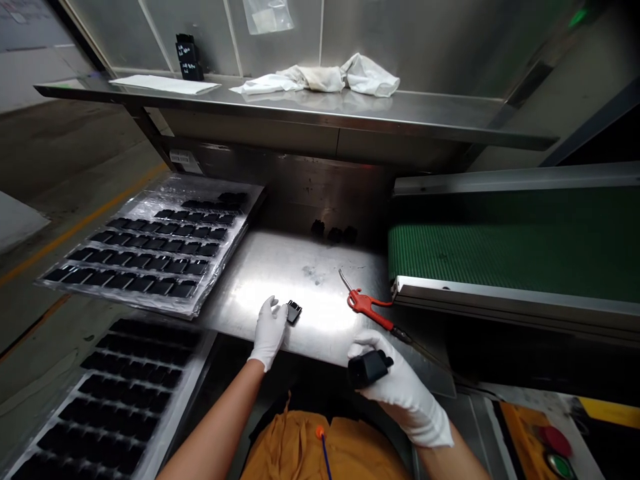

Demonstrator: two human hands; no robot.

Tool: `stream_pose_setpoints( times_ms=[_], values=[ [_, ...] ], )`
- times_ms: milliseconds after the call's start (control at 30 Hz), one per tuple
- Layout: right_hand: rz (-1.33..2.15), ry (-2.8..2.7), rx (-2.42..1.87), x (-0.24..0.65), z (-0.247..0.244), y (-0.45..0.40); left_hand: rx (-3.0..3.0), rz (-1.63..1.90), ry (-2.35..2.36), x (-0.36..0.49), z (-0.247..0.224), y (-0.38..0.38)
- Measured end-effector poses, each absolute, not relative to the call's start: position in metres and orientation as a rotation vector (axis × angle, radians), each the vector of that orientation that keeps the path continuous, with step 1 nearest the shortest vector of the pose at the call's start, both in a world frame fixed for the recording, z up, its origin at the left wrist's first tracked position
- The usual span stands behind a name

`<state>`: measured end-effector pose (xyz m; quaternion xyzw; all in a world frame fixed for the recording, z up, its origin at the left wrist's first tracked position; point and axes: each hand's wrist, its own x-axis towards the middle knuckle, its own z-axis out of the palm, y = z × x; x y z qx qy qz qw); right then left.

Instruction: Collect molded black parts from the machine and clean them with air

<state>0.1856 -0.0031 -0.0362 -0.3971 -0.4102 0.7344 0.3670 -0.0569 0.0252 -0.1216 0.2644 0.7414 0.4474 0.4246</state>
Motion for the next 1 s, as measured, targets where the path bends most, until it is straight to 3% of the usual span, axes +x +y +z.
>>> stream_pose_setpoints(
  times_ms=[100,200,267,367,467,667,867,1000],
  values=[
    [1.776,-1.237,-0.989,0.188,-0.033,-0.003,0.695,1.078,1.699,-0.040,-0.087,0.003],
    [1.580,-1.401,-0.925,0.190,-0.032,-0.006,0.740,0.932,1.164,-0.018,-0.043,-0.025],
    [1.363,-1.566,-0.896,0.193,-0.029,-0.006,0.744,0.852,0.894,-0.003,-0.017,-0.039],
    [0.970,-1.853,-0.797,0.198,-0.022,-0.003,0.744,0.902,0.844,0.014,0.008,-0.046],
    [0.776,-1.969,-0.713,0.202,-0.021,-0.002,0.737,0.995,0.881,0.025,0.014,-0.042],
    [0.798,-1.861,-0.948,0.203,-0.033,-0.013,0.861,1.039,1.039,0.029,0.007,-0.041],
    [0.800,-1.856,-1.034,0.202,-0.038,-0.005,1.555,1.167,1.192,0.022,0.002,-0.045],
    [0.688,-1.820,-1.265,0.207,-0.067,0.024,1.917,1.310,1.104,0.020,-0.001,-0.046]
  ],
)
